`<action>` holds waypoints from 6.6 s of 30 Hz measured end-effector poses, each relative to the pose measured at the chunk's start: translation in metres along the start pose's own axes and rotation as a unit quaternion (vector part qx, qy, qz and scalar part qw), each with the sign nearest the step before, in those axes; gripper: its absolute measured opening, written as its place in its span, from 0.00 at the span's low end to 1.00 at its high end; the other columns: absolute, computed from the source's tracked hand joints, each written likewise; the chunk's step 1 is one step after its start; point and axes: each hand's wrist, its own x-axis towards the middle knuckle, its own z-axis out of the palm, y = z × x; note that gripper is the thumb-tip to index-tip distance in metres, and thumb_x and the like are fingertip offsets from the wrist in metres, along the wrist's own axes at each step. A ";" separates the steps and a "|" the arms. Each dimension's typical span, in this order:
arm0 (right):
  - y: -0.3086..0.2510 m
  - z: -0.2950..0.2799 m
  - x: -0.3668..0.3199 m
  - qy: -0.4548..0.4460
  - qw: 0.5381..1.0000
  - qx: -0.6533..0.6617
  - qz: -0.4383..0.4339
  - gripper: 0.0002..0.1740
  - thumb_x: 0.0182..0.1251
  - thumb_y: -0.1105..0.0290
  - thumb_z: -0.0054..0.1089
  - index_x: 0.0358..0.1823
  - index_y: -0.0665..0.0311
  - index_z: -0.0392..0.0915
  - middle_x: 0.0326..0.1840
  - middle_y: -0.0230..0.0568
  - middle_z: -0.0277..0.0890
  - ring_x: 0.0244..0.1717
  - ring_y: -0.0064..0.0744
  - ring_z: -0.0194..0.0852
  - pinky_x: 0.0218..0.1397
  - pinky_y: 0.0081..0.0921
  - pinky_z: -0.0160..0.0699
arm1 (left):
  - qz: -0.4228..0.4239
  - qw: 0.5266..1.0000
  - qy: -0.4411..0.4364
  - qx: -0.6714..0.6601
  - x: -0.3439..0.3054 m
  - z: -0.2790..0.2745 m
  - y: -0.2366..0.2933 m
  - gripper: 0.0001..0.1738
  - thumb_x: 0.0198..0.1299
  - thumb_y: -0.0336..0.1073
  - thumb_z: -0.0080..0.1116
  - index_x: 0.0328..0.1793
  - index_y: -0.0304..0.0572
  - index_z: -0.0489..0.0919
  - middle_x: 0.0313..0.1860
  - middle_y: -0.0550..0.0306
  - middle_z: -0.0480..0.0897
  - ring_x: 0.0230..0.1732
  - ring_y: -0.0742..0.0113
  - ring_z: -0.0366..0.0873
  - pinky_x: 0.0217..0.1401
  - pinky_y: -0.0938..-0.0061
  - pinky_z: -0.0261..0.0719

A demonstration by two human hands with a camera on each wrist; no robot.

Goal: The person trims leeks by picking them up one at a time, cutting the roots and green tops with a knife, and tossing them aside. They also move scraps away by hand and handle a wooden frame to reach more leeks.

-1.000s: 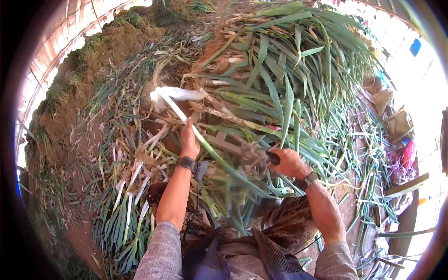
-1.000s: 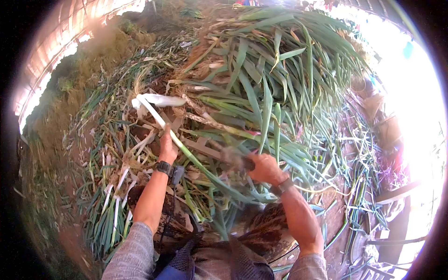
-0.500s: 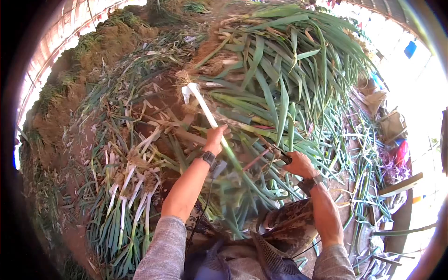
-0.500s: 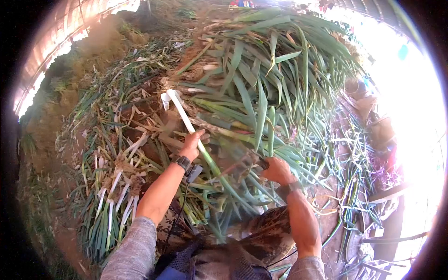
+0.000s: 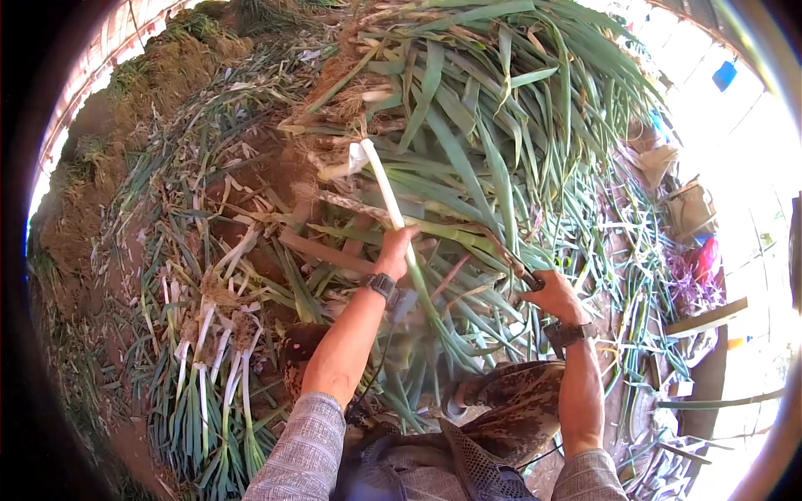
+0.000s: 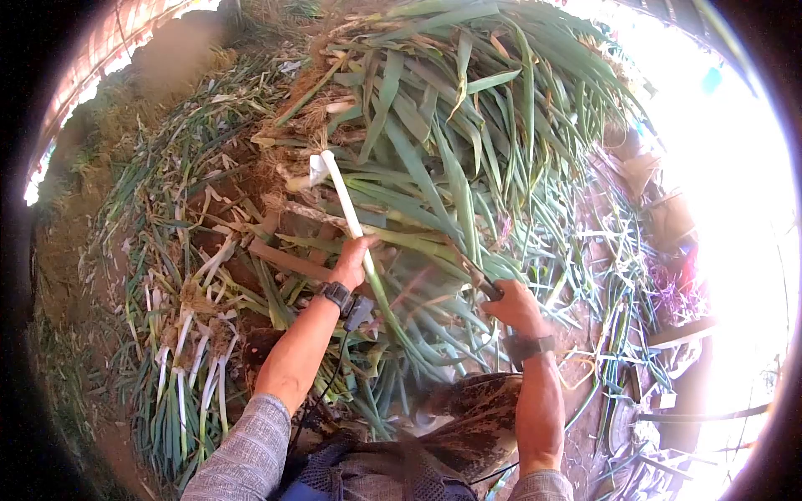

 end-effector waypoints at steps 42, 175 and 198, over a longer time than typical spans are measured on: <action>-0.042 0.102 -0.038 -0.022 0.963 -0.100 -0.248 0.19 0.55 0.64 0.64 0.48 0.59 0.74 0.38 0.49 0.82 0.45 0.58 0.79 0.46 0.53 0.71 | 0.081 0.989 0.124 0.029 -0.040 -0.096 0.028 0.23 0.54 0.43 0.76 0.46 0.32 0.84 0.36 0.57 0.82 0.31 0.66 0.79 0.28 0.64 0.77; -0.155 0.048 0.006 0.121 0.939 0.107 -0.303 0.19 0.56 0.59 0.66 0.47 0.62 0.79 0.34 0.52 0.82 0.38 0.55 0.82 0.42 0.47 0.80 | 0.083 0.991 -0.086 -0.054 -0.089 -0.099 0.074 0.29 0.65 0.69 0.53 0.39 0.50 0.75 0.20 0.61 0.72 0.22 0.64 0.72 0.24 0.62 0.75; -0.154 0.062 0.000 0.152 0.904 0.107 -0.386 0.18 0.56 0.61 0.66 0.44 0.62 0.78 0.29 0.50 0.81 0.32 0.55 0.82 0.38 0.47 0.82 | 0.238 0.959 0.082 0.133 -0.122 -0.083 0.108 0.23 0.54 0.40 0.74 0.50 0.36 0.78 0.38 0.60 0.79 0.36 0.69 0.79 0.35 0.73 0.80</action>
